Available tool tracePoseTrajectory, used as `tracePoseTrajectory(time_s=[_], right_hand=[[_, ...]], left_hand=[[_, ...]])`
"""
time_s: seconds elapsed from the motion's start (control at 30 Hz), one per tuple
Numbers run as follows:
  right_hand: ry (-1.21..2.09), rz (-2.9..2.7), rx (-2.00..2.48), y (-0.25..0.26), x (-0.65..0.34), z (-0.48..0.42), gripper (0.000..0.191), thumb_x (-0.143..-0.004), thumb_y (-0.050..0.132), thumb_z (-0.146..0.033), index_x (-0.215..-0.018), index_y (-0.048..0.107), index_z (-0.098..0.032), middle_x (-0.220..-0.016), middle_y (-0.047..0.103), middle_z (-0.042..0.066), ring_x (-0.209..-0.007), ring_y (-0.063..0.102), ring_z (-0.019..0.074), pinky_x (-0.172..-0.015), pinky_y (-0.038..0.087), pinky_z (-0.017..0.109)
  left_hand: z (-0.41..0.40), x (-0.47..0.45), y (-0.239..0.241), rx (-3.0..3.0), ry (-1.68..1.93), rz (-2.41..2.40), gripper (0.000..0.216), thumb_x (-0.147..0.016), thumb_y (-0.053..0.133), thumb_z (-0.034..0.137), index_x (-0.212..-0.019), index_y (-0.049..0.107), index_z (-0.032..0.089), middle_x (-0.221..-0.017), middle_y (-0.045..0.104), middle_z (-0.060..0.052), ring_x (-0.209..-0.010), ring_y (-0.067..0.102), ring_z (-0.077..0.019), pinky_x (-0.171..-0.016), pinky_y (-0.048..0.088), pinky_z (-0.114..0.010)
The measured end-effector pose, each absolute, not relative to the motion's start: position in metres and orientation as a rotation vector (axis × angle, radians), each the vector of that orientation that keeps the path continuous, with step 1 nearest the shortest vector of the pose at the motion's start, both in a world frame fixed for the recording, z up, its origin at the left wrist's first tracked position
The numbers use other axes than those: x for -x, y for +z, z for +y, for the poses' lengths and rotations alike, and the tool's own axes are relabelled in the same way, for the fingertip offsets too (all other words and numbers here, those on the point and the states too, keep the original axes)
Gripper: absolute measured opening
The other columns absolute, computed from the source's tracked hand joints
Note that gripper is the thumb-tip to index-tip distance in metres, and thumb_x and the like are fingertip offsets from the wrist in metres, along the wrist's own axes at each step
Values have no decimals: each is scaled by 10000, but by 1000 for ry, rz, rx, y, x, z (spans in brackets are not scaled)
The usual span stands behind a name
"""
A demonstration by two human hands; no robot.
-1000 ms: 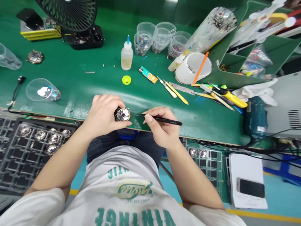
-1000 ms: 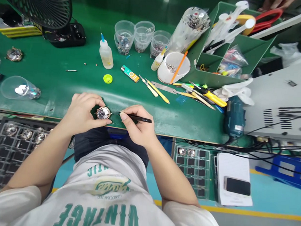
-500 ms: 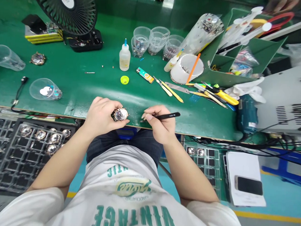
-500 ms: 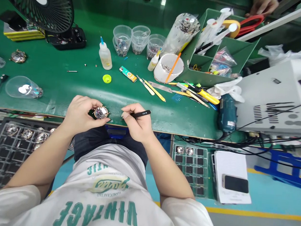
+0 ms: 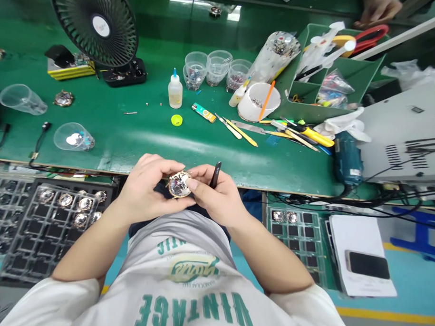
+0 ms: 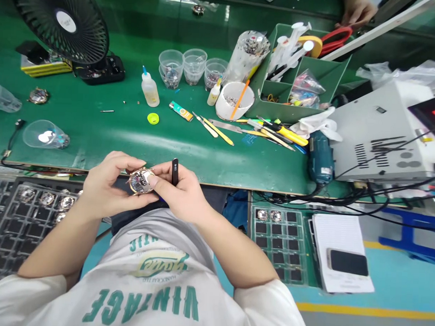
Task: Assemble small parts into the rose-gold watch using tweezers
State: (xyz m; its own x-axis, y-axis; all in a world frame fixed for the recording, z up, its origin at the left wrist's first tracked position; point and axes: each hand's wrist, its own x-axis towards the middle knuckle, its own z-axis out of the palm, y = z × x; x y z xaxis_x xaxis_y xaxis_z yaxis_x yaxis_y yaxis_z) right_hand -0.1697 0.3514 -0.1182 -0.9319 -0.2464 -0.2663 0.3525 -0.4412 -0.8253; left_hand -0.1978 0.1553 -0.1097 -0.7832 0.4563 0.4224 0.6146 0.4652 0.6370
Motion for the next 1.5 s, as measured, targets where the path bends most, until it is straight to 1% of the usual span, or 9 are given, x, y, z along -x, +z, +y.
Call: tracePoseTrajectory(time_s=[0.23,0.37,0.57,0.97,1.1,1.23,1.33,1.43,1.5], right_hand=[[-2385,1324,-180,-111,162,349,424,-742,1002,-518,-926,772,-214,-883,801,9,-742,718,133,-753,613,285],[-2413,1329,-154,-108,160,349,367,-783,984,-486,-940,777,-226,-905,808,4,-761,726,126,-769,617,276],[-2388,1360,-136,-107,159,349,381,-792,969,-518,-947,774,-230,-923,806,13,-775,732,144,-790,639,307],[-2322,1601,-73,-112,157,349,440,-847,889,-625,-983,746,-231,-945,809,29,-810,744,165,-790,641,319],[-1994,2209,191,-122,163,365,276,-1013,727,-500,-1117,735,-245,-1005,817,43,-879,752,188,-810,616,333],[-1173,3041,352,-138,181,396,203,-1048,644,-363,-1152,745,-221,-1026,800,105,-926,735,240,-794,567,353],[-690,3254,318,-148,196,421,237,-1086,568,-334,-1116,764,-203,-1041,787,138,-936,721,270,-788,544,374],[-532,3344,340,-153,213,435,216,-1069,594,-321,-1068,769,-196,-1063,787,146,-991,711,308,-864,546,428],[-662,3371,394,-151,230,433,190,-1058,615,-326,-1077,758,-203,-1094,788,140,-1043,709,315,-931,550,457]], left_hand=[[150,190,-112,878,-1651,-2517,472,-778,976,468,-1087,678,271,-903,695,2,-780,636,-164,-710,498,-336],[150,188,-112,834,-1745,-2532,478,-789,969,465,-1121,683,274,-923,689,-13,-803,648,-175,-717,515,-346],[149,188,-110,824,-1698,-2562,473,-782,960,530,-1074,696,267,-909,698,-22,-803,658,-188,-709,518,-357],[148,189,-108,953,-1495,-2543,452,-828,939,473,-1140,671,284,-939,749,6,-801,679,-178,-768,512,-363],[142,197,-117,923,-1307,-2647,415,-884,873,508,-1157,671,270,-985,781,-15,-863,717,-206,-789,515,-366],[134,213,-137,858,-1085,-2778,454,-905,805,615,-1132,683,241,-994,796,-46,-901,734,-258,-834,506,-406],[134,223,-150,921,-914,-2854,473,-943,738,644,-1168,693,230,-1049,804,-73,-967,737,-301,-894,480,-447],[138,227,-156,919,-821,-2874,496,-978,675,650,-1228,695,222,-1107,806,-93,-1017,731,-324,-893,454,-459],[142,227,-157,899,-794,-2859,506,-985,655,657,-1232,706,218,-1093,807,-99,-1004,726,-323,-876,444,-457]])
